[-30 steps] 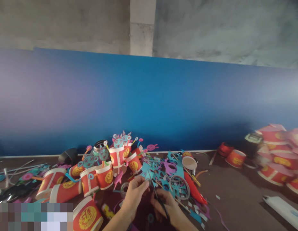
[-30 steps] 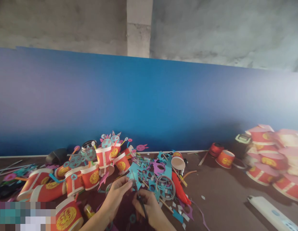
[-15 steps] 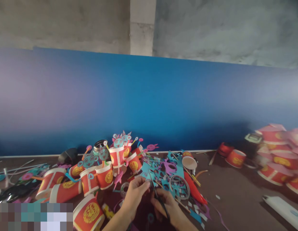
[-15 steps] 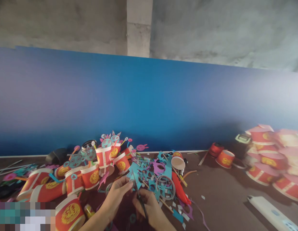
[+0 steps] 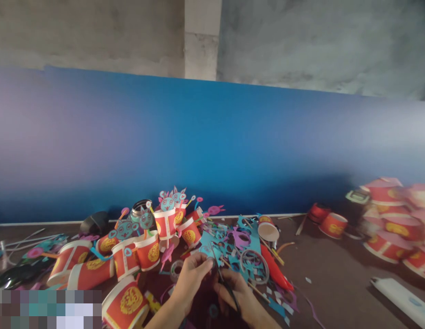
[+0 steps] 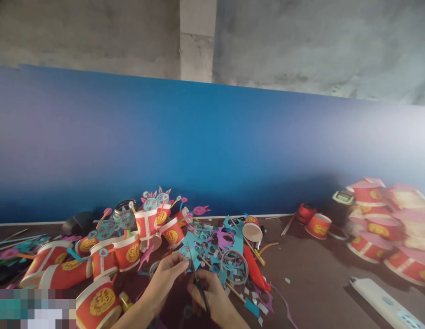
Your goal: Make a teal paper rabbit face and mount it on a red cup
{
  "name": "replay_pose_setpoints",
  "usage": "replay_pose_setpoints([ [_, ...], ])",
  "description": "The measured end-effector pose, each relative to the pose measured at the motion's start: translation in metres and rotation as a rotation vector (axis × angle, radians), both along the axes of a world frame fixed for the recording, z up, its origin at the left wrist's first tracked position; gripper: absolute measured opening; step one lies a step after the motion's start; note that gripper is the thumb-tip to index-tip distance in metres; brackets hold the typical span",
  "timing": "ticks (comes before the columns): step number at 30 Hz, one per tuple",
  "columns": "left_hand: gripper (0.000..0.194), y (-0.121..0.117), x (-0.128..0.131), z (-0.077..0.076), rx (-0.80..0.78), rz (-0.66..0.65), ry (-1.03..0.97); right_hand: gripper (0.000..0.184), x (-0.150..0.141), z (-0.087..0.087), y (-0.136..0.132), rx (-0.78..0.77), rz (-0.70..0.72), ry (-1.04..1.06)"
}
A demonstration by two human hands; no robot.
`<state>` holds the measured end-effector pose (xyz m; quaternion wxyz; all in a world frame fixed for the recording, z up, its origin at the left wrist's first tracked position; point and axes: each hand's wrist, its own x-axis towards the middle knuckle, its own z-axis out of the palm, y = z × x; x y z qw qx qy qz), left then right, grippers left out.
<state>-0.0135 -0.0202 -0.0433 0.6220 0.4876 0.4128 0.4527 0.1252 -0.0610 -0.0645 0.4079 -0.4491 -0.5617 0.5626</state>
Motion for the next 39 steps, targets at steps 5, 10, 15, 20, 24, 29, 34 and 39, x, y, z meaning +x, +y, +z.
replay_pose_setpoints([
  [5,0.036,0.0028,0.0012,-0.0044,-0.012,0.011,-0.032,0.045,0.0006,0.0003,-0.0001,0.01,-0.006,-0.003],
  [10,0.039,0.0015,0.0005,-0.0062,-0.004,0.014,-0.063,0.046,0.0011,-0.0011,-0.0004,0.008,-0.004,0.006],
  [15,0.042,-0.0021,0.0008,-0.0013,-0.029,-0.015,-0.126,0.046,0.0012,-0.0036,0.0003,0.007,-0.014,-0.006],
  [20,0.041,-0.0045,0.0027,0.0014,-0.087,-0.027,-0.163,0.047,0.0005,-0.0024,-0.0004,0.012,-0.021,-0.019],
  [24,0.037,-0.0036,0.0035,0.0,-0.085,-0.01,-0.147,0.045,0.0003,-0.0012,-0.0008,0.011,-0.025,-0.04],
  [29,0.036,-0.0035,0.0022,-0.0003,-0.064,-0.003,-0.133,0.046,0.0005,-0.0027,0.0003,0.01,-0.025,-0.033],
  [34,0.036,-0.004,0.0009,0.0013,-0.061,-0.012,-0.145,0.045,-0.0004,-0.0024,0.0001,0.008,-0.019,-0.01],
  [39,0.037,-0.0046,0.0011,0.0022,-0.063,-0.008,-0.138,0.047,-0.0004,-0.0007,-0.0006,-0.014,-0.038,-0.042],
])
